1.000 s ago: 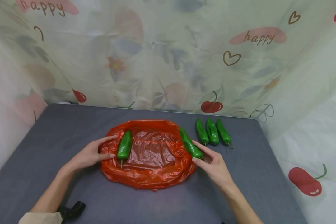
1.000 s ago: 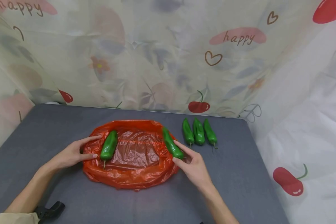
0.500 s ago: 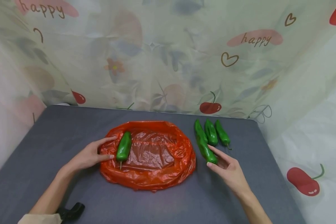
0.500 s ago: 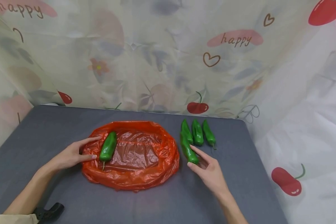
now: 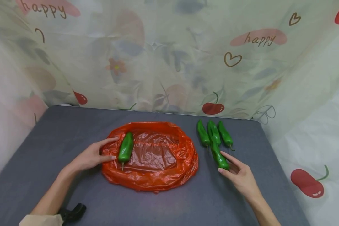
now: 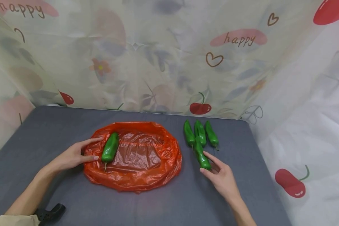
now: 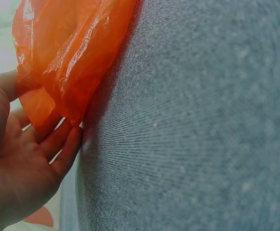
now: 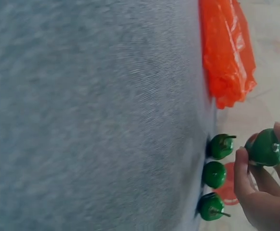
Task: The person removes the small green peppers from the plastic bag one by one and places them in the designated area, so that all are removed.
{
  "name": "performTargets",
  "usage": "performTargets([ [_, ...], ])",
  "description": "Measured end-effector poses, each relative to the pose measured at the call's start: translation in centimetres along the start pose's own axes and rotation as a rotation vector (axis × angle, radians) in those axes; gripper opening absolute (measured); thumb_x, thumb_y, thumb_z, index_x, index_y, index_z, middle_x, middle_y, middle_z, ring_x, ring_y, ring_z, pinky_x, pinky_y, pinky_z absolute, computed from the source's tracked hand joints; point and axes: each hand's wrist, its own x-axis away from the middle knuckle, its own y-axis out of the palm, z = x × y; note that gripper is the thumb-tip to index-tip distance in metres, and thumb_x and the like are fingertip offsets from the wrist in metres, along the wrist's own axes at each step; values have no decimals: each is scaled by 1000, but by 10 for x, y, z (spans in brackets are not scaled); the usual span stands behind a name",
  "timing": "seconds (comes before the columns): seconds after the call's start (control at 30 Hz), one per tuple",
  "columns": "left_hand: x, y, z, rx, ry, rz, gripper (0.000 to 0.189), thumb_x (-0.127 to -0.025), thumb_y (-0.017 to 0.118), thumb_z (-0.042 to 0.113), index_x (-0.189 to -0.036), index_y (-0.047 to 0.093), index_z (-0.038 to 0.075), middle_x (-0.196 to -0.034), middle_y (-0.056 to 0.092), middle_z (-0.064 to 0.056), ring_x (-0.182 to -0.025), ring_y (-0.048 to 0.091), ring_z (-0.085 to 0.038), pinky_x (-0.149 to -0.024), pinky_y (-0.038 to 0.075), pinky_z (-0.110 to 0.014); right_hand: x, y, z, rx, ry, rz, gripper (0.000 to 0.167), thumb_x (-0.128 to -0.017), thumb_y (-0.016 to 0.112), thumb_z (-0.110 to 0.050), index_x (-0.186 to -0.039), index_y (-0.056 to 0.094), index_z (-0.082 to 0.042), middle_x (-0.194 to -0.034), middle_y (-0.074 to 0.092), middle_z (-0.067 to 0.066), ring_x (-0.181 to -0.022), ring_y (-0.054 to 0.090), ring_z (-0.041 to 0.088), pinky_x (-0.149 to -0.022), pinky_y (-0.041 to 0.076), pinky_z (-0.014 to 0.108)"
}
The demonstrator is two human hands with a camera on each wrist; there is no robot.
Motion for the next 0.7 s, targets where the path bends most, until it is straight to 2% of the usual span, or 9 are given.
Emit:
performTargets([
  [0.23,0,0,0,1,-1,0,69,-92,73,29,-151,42,13,-144,45,-25,-121,51,-36,-93,49,-48,3,-1,11,61,45,8,63,-86,78,-11,-144,54,-16,-140,53,19,-107,62,1,-80,53,23],
  [0.57,1,1,1,-1,-11,1,69,-92,73,29,-151,42,13,-144,46,-25,-118,53,-34,-92,49,-46,-1,2,21,69,138,-13,63,-86,79,-16,-144,54,-21,-137,57,18,-116,62,24,-82,52,27],
  [0.7,1,1,2,2,-16,1,69,-92,73,30,-151,42,13,-144,45,-26,-117,53,-34,-91,49,-45,-3,3,25,113,136,-3,62,-85,80,-19,-143,55,-23,-137,58,15,-115,62,27,-81,52,27],
])
